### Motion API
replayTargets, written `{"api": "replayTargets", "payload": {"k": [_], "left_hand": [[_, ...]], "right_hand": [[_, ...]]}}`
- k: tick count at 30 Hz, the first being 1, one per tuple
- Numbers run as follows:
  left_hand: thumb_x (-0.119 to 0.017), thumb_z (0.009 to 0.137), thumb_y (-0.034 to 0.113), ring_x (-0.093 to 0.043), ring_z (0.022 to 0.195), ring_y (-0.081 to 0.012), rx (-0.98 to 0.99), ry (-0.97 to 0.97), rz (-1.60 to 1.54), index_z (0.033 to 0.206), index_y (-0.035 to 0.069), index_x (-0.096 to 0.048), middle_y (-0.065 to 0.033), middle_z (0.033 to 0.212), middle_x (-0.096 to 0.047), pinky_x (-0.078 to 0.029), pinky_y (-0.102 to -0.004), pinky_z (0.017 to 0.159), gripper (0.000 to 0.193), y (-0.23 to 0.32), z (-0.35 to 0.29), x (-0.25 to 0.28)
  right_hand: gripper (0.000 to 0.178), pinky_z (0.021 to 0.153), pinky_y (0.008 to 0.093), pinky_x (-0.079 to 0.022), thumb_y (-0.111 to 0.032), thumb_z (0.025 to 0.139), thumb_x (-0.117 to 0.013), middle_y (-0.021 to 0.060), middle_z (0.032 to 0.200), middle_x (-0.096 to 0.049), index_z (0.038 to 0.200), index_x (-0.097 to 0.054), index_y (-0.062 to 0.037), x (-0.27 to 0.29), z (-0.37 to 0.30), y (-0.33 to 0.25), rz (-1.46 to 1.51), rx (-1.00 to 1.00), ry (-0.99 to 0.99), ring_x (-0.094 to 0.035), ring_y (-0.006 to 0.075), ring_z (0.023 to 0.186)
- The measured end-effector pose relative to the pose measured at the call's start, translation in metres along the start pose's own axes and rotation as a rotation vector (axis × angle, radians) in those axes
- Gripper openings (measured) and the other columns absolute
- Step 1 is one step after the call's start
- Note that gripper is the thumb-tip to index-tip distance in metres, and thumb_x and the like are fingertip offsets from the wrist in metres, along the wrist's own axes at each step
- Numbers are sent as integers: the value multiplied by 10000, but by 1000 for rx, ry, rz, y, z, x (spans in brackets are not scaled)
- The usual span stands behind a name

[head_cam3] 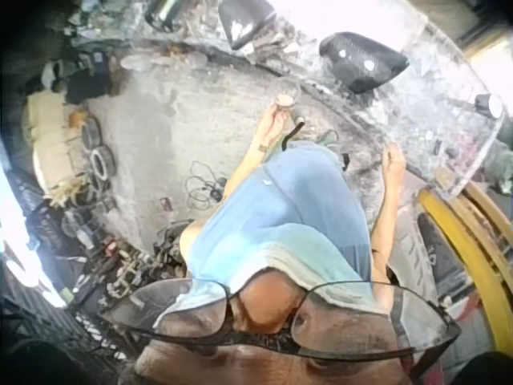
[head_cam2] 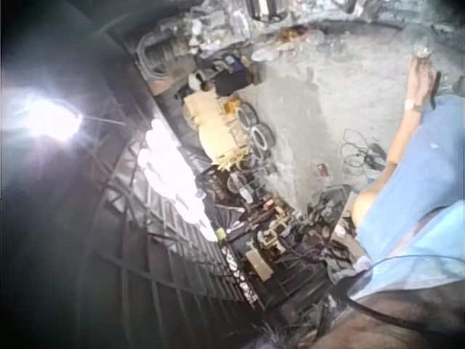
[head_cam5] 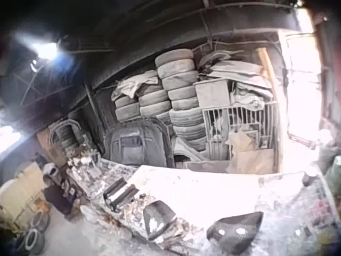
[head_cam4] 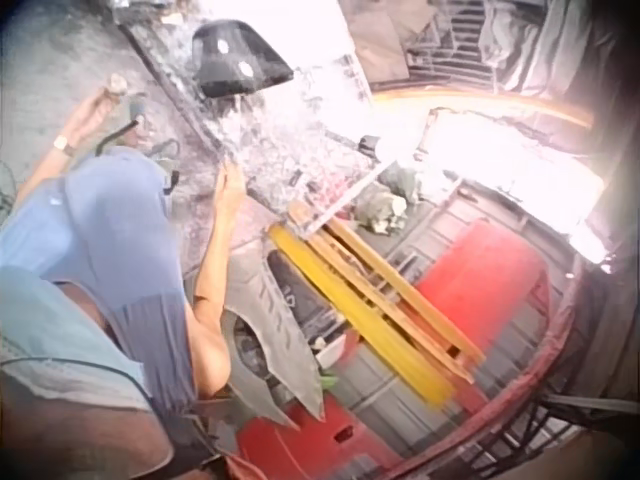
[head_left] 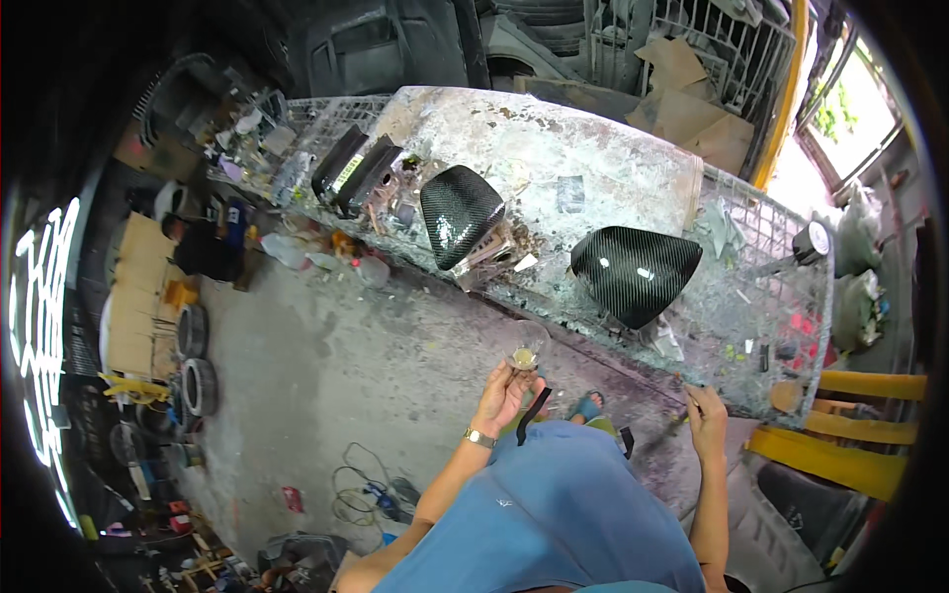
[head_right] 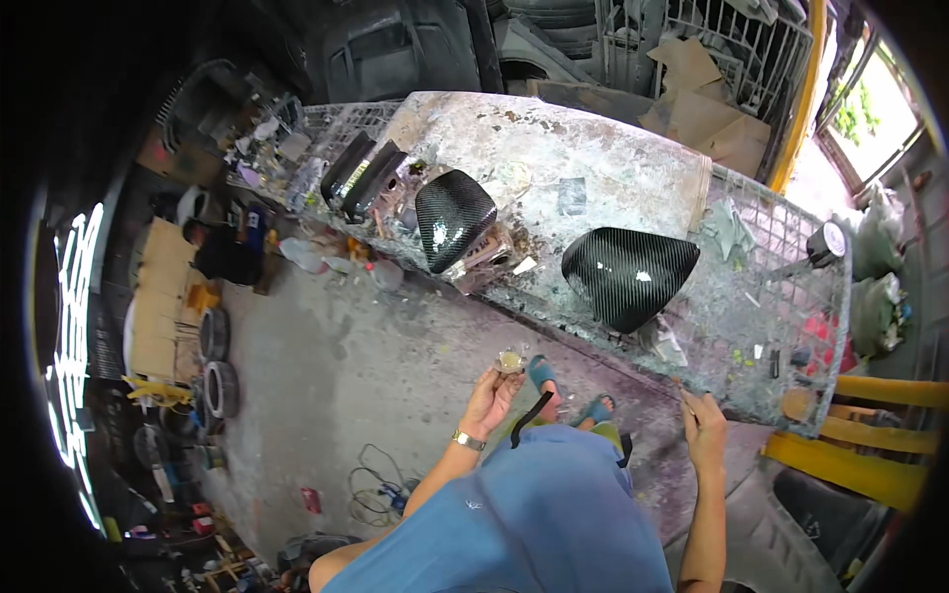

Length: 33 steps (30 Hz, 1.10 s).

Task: The person paints a clear liquid onto several carbon fiber car parts including side mirror covers and grill inserts using a small brush.

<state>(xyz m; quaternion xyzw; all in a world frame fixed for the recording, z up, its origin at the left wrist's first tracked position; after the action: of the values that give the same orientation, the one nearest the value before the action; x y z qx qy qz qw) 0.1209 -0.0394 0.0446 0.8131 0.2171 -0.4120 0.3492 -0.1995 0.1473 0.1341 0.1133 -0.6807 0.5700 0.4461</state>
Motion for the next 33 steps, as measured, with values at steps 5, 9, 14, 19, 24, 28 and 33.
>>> {"api": "replayTargets", "payload": {"k": [5, 9, 14, 19, 24, 28, 33], "left_hand": [[-458, 963, 170, -593, 1056, -237, -115, 123, 3, 1158, -2, -524, -160, 1176, -581, -509, -343, 933, 268, 7, -37, 11], [-461, 961, 161, -576, 1087, -246, -112, 148, -54, 1158, -4, -526, -169, 1185, -573, -506, -344, 940, 265, 26, -63, 11], [-486, 948, 137, -553, 1120, -255, -126, 90, -121, 1160, -12, -531, -184, 1217, -548, -496, -350, 953, 264, 57, -74, 35], [-508, 935, 137, -554, 1117, -266, -92, 125, -140, 1173, -20, -522, -190, 1226, -542, -486, -358, 964, 286, 99, -68, 55], [-510, 931, 139, -552, 1118, -269, -41, 80, -116, 1196, -30, -501, -201, 1237, -532, -478, -365, 971, 315, 150, -63, 76], [-492, 943, 163, -561, 1103, -266, 33, 151, -36, 1203, -36, -491, -202, 1223, -540, -484, -358, 958, 328, 194, -54, 95], [-485, 950, 178, -566, 1086, -259, 134, 166, 36, 1205, -22, -495, -193, 1207, -550, -484, -355, 956, 323, 233, -45, 109]], "right_hand": [[218, 559, 261, -377, 4, 840, -598, 77, 732, -510, 1055, -633, 9, -38, -13, 36, 213, -66, 188, -463, 140, 614], [205, 584, 244, -402, 15, 838, -596, 70, 757, -552, 1039, -638, 23, -58, -15, 29, 332, -149, 264, -496, 117, 646], [182, 576, 217, -409, -27, 847, -606, 38, 800, -600, 1019, -652, 12, -101, -13, -9, 590, -217, 311, -525, 80, 673], [192, 480, 193, -349, -124, 888, -587, 39, 760, -612, 1030, -649, -10, -168, 30, -86, 1243, -437, 15, -460, 41, 558], [259, 462, 194, -349, -214, 917, -571, 22, 736, -581, 1043, -612, 9, -237, 105, -159, 1714, -465, 103, -453, 44, 541], [260, 477, 188, -360, -234, 928, -557, 15, 750, -576, 1055, -602, -11, -285, 153, -175, 1923, -467, 262, -463, 44, 565], [256, 498, 179, -367, -241, 927, -560, 11, 764, -584, 1061, -594, -26, -332, 181, -165, 2171, -435, 332, -478, 39, 583]]}}
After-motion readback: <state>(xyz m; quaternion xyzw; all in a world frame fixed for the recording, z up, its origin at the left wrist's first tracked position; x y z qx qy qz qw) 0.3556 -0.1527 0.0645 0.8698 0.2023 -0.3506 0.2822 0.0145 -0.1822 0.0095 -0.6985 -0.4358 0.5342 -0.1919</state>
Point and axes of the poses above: each hand's wrist, its own z-axis towards the middle knuckle, its own x-axis out of the back of the hand, y = z × x, the point moved 1 cm from there along z, towards the middle knuckle
